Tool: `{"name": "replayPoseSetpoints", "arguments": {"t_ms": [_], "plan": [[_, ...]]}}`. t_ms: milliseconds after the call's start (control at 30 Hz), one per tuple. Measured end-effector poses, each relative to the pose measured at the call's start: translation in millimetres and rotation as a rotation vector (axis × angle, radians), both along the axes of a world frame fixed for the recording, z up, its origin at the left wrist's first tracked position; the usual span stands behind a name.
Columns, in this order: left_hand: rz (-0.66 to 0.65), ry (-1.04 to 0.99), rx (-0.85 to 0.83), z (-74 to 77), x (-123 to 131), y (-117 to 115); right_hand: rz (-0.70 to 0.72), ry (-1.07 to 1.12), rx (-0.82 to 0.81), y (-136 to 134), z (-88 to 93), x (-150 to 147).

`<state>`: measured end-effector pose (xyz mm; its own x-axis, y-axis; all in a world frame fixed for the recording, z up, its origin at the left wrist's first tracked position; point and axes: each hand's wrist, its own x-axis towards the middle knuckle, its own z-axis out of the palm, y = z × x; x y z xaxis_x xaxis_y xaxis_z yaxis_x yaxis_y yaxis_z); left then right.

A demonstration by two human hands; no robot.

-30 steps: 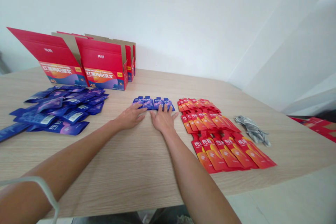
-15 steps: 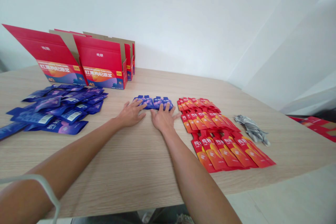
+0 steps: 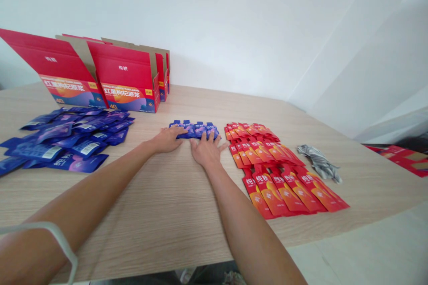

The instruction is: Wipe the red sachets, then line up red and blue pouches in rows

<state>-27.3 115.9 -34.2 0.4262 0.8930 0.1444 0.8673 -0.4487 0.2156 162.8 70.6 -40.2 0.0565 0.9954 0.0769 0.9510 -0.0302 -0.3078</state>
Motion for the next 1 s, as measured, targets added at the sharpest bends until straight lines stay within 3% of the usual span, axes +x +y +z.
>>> {"name": "replayPoseSetpoints", "arguments": {"t_ms": [233, 400, 600, 833, 1000], "plan": [[-0.030, -0.074, 0.023, -9.7, -11, 13, 0.000, 0.001, 0.013, -1, 1.2, 0], [-0.021, -0.119, 0.099, -17.1, -15, 7, 0.020, -0.021, 0.053, -8, 2.1, -7], [0.005, -0.087, 0.113, -19.6, -16, 0, 0.080, 0.003, -0.017, -12, 0.3, -12], [0.018, -0.038, 0.112, -16.8, -12, -8, 0.083, 0.014, -0.008, -14, 1.0, -10], [0.138, -0.007, 0.113, 1.5, -21, -20, 0.062, -0.015, 0.048, -17, -1.4, -11]]}}
